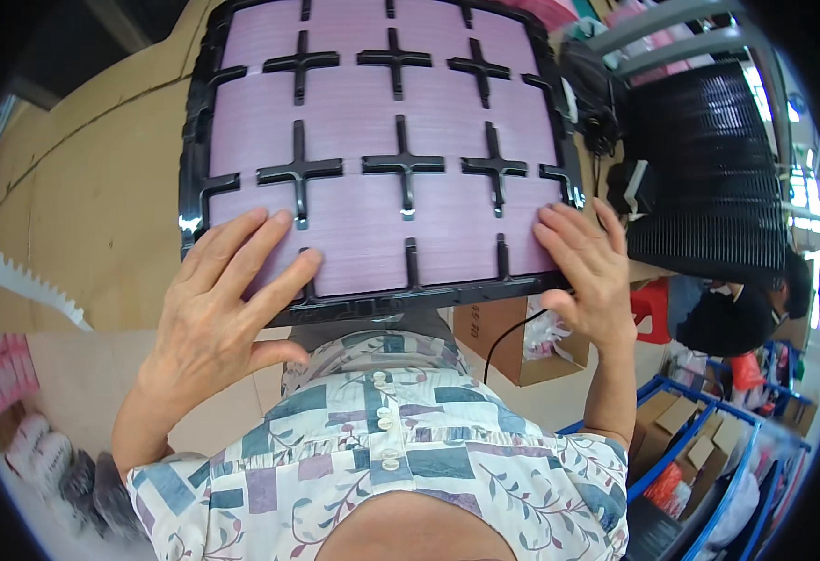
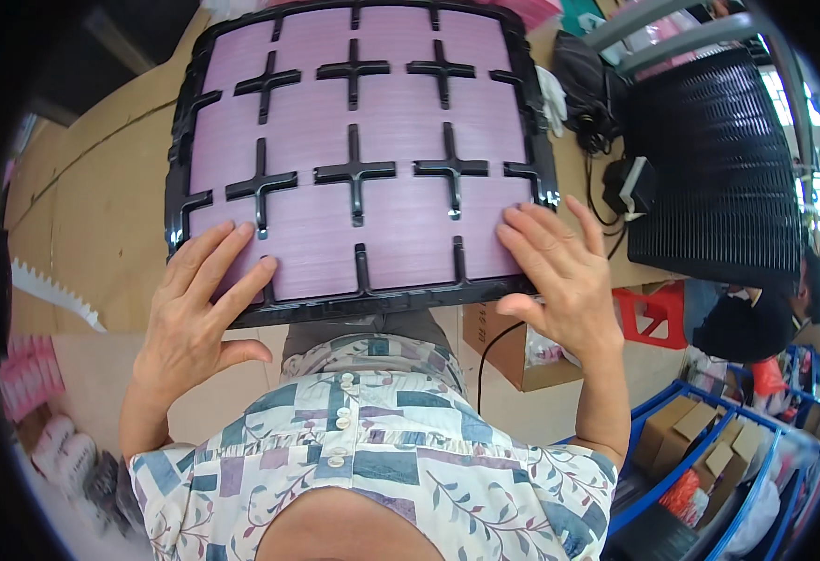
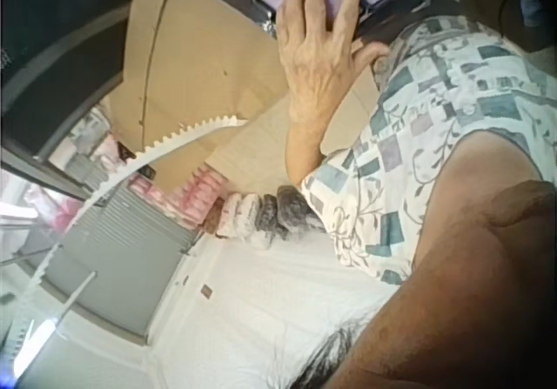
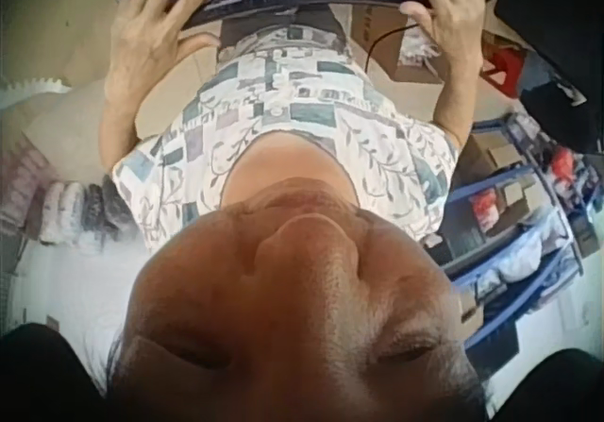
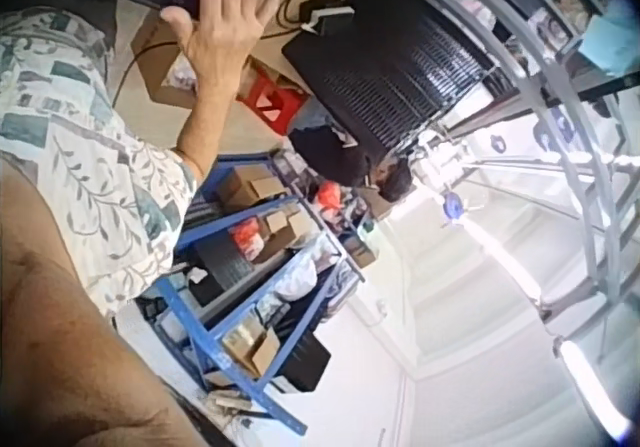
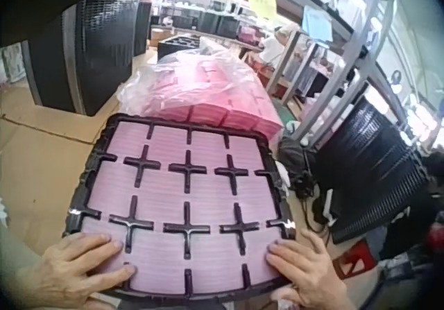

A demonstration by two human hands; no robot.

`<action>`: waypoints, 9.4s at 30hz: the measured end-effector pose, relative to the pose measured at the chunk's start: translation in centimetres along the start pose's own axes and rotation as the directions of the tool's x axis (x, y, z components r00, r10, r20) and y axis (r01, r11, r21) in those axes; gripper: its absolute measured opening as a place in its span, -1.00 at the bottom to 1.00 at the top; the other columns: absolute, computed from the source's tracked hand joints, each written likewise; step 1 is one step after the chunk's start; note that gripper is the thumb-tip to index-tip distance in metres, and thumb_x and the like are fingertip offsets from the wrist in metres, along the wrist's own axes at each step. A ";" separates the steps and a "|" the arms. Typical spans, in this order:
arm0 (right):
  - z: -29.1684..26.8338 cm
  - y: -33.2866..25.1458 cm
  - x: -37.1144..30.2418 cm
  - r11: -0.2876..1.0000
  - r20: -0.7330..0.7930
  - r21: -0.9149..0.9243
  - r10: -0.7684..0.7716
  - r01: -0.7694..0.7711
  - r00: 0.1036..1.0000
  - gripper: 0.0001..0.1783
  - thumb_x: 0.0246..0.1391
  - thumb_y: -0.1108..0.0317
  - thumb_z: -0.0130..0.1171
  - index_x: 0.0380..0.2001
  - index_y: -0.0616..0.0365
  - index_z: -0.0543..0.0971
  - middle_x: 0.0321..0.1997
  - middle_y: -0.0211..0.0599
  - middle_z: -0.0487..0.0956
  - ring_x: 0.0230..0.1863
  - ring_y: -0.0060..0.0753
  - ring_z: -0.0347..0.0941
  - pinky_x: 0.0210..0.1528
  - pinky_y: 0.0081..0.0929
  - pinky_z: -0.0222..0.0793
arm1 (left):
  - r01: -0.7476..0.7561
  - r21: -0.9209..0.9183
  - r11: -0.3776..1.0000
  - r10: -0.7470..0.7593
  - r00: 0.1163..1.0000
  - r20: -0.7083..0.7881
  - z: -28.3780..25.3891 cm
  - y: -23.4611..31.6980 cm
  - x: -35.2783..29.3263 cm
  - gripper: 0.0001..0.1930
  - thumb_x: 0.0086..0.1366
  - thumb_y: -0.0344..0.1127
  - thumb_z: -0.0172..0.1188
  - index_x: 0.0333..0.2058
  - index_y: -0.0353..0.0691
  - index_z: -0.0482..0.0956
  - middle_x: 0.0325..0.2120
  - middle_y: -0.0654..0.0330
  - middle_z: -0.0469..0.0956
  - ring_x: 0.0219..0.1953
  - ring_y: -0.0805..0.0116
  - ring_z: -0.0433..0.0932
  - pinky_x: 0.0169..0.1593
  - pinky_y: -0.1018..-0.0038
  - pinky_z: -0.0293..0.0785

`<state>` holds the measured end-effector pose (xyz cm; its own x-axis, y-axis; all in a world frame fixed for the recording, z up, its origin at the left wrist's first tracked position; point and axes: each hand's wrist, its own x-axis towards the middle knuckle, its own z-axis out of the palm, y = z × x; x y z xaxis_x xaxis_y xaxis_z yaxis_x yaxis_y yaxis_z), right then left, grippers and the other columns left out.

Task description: The person repeatedly assembles black plastic trays by first applying small white adhesive pads to the tray's interior surface. They then place a pink plastic grid insert into the tray, pressing it down to secure it. The completed trays are stacked on a nearby table. The process is repeated for multiple units.

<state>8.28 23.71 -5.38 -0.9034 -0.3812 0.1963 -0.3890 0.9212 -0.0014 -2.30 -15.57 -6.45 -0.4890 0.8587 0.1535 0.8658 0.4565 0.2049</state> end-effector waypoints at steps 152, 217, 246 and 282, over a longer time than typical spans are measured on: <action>-18.2 19.1 -12.4 0.912 -0.678 -0.010 0.295 -0.410 0.673 -0.75 0.09 0.36 0.20 -0.18 0.18 0.72 -0.29 -0.38 0.66 -0.53 -0.64 0.23 -0.44 -0.59 0.21 | -0.117 -0.989 -0.088 -0.623 0.781 -0.037 0.7 0.5 2.9 -0.65 0.39 -0.43 0.10 0.12 -0.34 0.39 -0.09 0.11 0.56 -0.23 0.50 0.59 -0.25 0.60 0.56; 1.4 -18.6 12.1 0.340 -0.116 0.938 0.107 0.073 0.987 -0.90 0.05 0.45 0.30 -0.40 0.27 0.62 -0.40 -0.37 0.60 -0.43 -0.60 0.48 -0.40 -0.64 0.39 | -0.216 -0.926 0.310 -0.831 0.411 -0.374 4.4 5.8 -7.1 -0.94 0.26 -0.48 0.30 -0.29 -0.27 0.66 -0.34 0.24 0.64 -0.31 0.52 0.59 -0.20 0.56 0.48; 4.5 -15.0 20.3 0.873 0.157 0.488 -0.070 -0.016 0.985 -0.83 -0.12 0.34 0.26 -0.49 0.22 0.69 -0.55 -0.09 0.64 -0.43 -0.06 0.63 -0.26 -0.22 0.53 | 0.279 -0.574 0.770 -0.599 0.626 -0.499 4.0 3.9 -6.8 -0.80 0.08 -0.51 0.30 -0.27 -0.22 0.74 -0.26 0.16 0.73 -0.15 0.20 0.68 -0.03 0.30 0.54; 2.6 -10.6 16.9 -0.081 0.214 0.975 0.072 -0.208 0.974 -0.91 0.21 0.51 0.09 -0.39 0.27 0.50 -0.07 0.10 0.59 -0.22 -0.40 0.65 -0.55 -0.71 0.47 | -0.010 -0.799 0.601 -0.636 0.600 -0.486 3.9 3.6 -7.8 -0.92 0.21 -0.47 0.29 -0.31 -0.27 0.70 -0.22 0.20 0.64 -0.22 0.36 0.59 -0.10 0.40 0.49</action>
<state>-3.38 7.33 -4.62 -0.9466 -0.3220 -0.0182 0.0433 -0.0709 -0.9965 5.10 -19.75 -10.67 -0.8952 0.1121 0.4313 0.4407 0.0795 0.8941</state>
